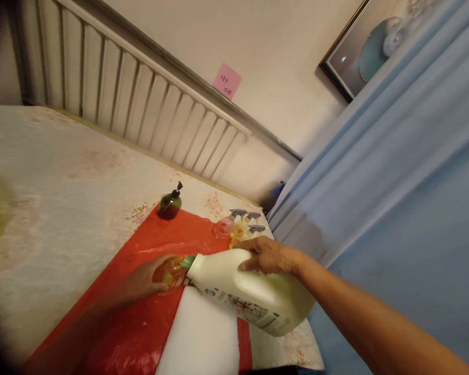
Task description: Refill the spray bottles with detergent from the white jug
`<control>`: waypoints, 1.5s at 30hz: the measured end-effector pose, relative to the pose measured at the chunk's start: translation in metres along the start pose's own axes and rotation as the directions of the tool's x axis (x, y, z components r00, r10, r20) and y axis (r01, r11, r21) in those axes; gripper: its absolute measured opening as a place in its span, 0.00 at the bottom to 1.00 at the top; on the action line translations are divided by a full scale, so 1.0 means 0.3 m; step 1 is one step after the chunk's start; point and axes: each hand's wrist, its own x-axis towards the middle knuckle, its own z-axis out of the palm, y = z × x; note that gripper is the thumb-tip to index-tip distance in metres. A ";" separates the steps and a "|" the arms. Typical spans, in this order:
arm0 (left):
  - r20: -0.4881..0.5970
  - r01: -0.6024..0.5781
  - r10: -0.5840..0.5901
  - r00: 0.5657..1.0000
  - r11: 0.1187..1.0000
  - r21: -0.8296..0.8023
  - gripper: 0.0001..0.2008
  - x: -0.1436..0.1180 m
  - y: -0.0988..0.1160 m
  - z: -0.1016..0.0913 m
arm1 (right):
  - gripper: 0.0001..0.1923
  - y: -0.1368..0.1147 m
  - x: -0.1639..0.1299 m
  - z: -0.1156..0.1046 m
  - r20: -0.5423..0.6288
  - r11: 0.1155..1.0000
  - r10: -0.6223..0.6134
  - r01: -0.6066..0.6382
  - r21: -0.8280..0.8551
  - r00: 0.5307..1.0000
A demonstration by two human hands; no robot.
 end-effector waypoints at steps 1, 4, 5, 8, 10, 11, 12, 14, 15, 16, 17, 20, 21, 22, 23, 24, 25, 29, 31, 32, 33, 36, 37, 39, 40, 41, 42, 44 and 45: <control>-0.001 0.002 -0.002 1.000 1.000 -0.001 0.33 0.000 0.001 0.000 | 0.23 0.000 0.000 0.000 -0.001 1.000 0.002 -0.002 0.001 1.000; -0.014 0.021 -0.021 1.000 1.000 0.003 0.33 -0.001 -0.005 0.001 | 0.23 -0.002 -0.001 -0.001 -0.002 1.000 0.008 -0.008 -0.001 1.000; -0.021 0.032 -0.032 0.999 0.999 0.008 0.34 0.000 -0.009 0.002 | 0.22 -0.003 -0.001 -0.002 -0.001 1.000 0.008 -0.008 -0.003 1.000; -0.035 0.051 -0.050 0.998 0.998 0.029 0.36 0.001 -0.021 0.003 | 0.21 -0.006 -0.002 -0.002 0.004 1.000 0.008 -0.008 -0.003 1.000; -0.041 0.047 -0.046 0.998 0.998 0.033 0.37 0.001 -0.025 0.004 | 0.21 -0.006 -0.002 -0.002 0.007 1.000 0.007 -0.007 0.002 1.000; -0.042 0.042 -0.040 0.998 0.999 0.030 0.36 0.001 -0.024 0.005 | 0.21 -0.006 -0.002 -0.002 0.006 1.000 0.007 -0.007 0.004 1.000; -0.040 0.036 -0.036 0.999 0.999 0.024 0.36 0.001 -0.023 0.006 | 0.21 -0.006 -0.003 -0.002 0.006 1.000 0.008 -0.008 0.006 1.000; -0.024 0.030 -0.030 0.999 0.999 0.020 0.35 0.000 -0.017 0.006 | 0.22 -0.006 -0.003 -0.002 0.001 1.000 0.012 -0.012 0.007 1.000; -0.014 0.029 -0.028 1.000 0.999 0.019 0.35 0.000 -0.013 0.006 | 0.22 -0.007 -0.003 -0.002 -0.003 1.000 0.018 -0.018 0.006 1.000; -0.007 0.027 -0.027 1.000 0.999 0.018 0.35 -0.001 -0.009 0.005 | 0.22 -0.007 -0.003 -0.003 -0.007 1.000 0.023 -0.023 0.003 1.000; -0.010 0.028 -0.028 1.000 0.999 0.018 0.35 -0.002 -0.006 0.005 | 0.22 -0.008 -0.002 -0.003 -0.009 1.000 0.025 -0.025 -0.002 1.000; -0.023 0.035 -0.034 0.999 0.999 0.014 0.35 -0.004 0.003 0.002 | 0.23 -0.011 -0.001 -0.002 -0.012 1.000 0.025 -0.025 -0.008 1.000; -0.018 0.037 -0.037 0.999 0.999 0.011 0.34 -0.005 0.005 0.001 | 0.24 -0.012 -0.001 -0.002 -0.014 1.000 0.023 -0.023 -0.008 1.000; -0.009 0.039 -0.039 0.999 0.999 0.007 0.33 -0.006 0.007 0.001 | 0.24 -0.012 -0.001 -0.001 -0.018 1.000 0.019 -0.019 -0.009 1.000; 0.000 0.039 -0.039 0.999 0.999 0.002 0.33 -0.007 0.008 0.001 | 0.24 -0.012 0.000 0.000 -0.020 1.000 0.014 -0.014 -0.009 1.000; -0.002 0.038 -0.038 0.999 0.999 -0.004 0.33 -0.008 0.008 0.002 | 0.24 -0.011 -0.001 0.001 -0.021 1.000 0.009 -0.010 -0.009 1.000; -0.014 0.038 -0.039 0.999 0.999 -0.009 0.33 -0.008 0.008 0.002 | 0.24 -0.010 0.000 0.002 -0.023 1.000 0.008 -0.008 -0.009 1.000; -0.050 0.030 -0.031 0.998 0.999 -0.014 0.34 -0.007 0.005 0.006 | 0.25 0.000 0.001 0.004 -0.025 1.000 0.021 -0.021 0.001 0.999; -0.050 0.019 -0.020 0.999 1.000 -0.018 0.33 -0.006 0.008 0.008 | 0.24 0.004 0.001 0.004 -0.024 1.000 0.020 -0.020 0.008 1.000; -0.048 0.017 -0.018 0.999 1.000 -0.024 0.33 -0.006 0.010 0.008 | 0.24 0.004 0.001 0.004 -0.023 1.000 0.015 -0.015 0.011 1.000; -0.044 0.014 -0.016 0.999 0.999 -0.032 0.32 -0.006 0.011 0.009 | 0.24 0.004 0.000 0.005 -0.023 1.000 0.011 -0.010 0.010 1.000; -0.026 -0.001 0.000 1.000 0.999 -0.050 0.31 -0.006 0.012 0.009 | 0.23 0.000 -0.002 0.006 -0.037 1.000 0.000 0.000 0.004 0.999; -0.033 -0.007 0.005 0.999 0.999 -0.046 0.31 -0.006 0.010 0.009 | 0.23 -0.001 -0.002 0.007 -0.042 1.000 0.000 0.000 0.005 0.999; -0.055 -0.008 0.007 0.998 1.000 -0.025 0.32 -0.006 0.004 0.009 | 0.23 -0.001 -0.002 0.011 -0.048 1.000 -0.004 0.005 0.018 0.999; -0.063 -0.003 0.002 0.998 1.000 -0.014 0.32 -0.005 0.001 0.009 | 0.24 0.001 -0.001 0.014 -0.049 1.000 -0.006 0.008 0.029 0.999; -0.067 0.002 -0.002 0.998 1.000 -0.004 0.32 -0.005 -0.002 0.009 | 0.24 0.005 0.000 0.018 -0.050 0.999 -0.005 0.007 0.041 0.999; -0.065 0.008 -0.008 0.998 1.000 0.006 0.33 -0.004 -0.005 0.009 | 0.24 0.010 0.000 0.022 -0.053 0.998 -0.001 0.004 0.055 0.999; -0.061 0.030 -0.029 0.998 0.999 0.027 0.34 -0.003 -0.010 0.009 | 0.25 0.025 0.000 0.034 -0.064 0.997 0.009 -0.004 0.079 0.998; -0.060 0.043 -0.041 0.997 0.998 0.038 0.35 -0.002 -0.013 0.009 | 0.25 0.034 0.000 0.041 -0.067 0.996 0.009 -0.002 0.095 0.998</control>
